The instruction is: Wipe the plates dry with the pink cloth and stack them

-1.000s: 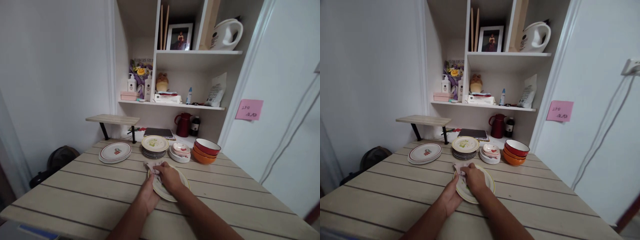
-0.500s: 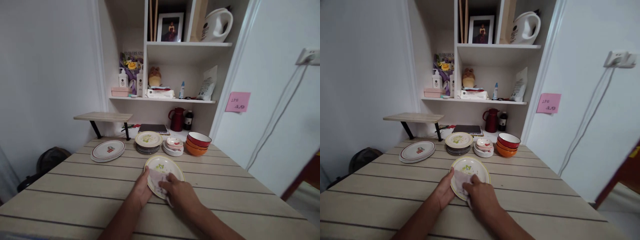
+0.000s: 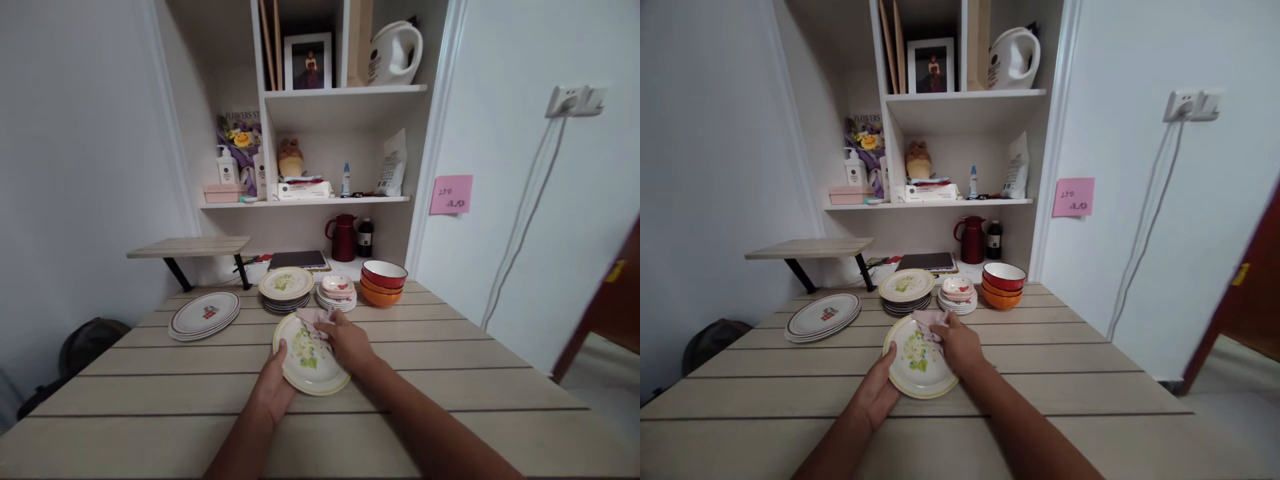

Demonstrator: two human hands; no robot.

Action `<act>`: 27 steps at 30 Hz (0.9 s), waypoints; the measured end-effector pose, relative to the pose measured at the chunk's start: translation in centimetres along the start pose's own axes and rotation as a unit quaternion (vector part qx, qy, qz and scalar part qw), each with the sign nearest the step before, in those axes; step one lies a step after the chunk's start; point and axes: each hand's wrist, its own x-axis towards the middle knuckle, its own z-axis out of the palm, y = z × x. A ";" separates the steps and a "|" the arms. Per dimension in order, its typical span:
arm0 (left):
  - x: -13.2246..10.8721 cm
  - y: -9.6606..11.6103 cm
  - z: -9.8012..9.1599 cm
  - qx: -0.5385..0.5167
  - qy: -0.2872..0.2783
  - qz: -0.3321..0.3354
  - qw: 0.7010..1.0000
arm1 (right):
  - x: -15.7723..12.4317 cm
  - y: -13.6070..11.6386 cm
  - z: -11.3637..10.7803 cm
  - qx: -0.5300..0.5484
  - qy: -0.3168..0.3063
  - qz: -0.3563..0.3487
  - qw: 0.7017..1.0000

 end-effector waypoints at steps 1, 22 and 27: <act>0.0 0.0 0.0 0.000 0.008 0.000 1.000 | -0.7 0.3 0.0 -0.011 -0.007 0.001 1.000; 0.4 -0.5 -0.6 -0.050 0.005 -0.016 0.999 | 1.3 -1.8 1.0 -0.080 0.007 -0.015 0.997; 0.3 -0.6 -0.5 -0.071 0.000 -0.017 0.997 | -4.2 -1.1 1.1 -0.100 -0.040 -0.018 0.994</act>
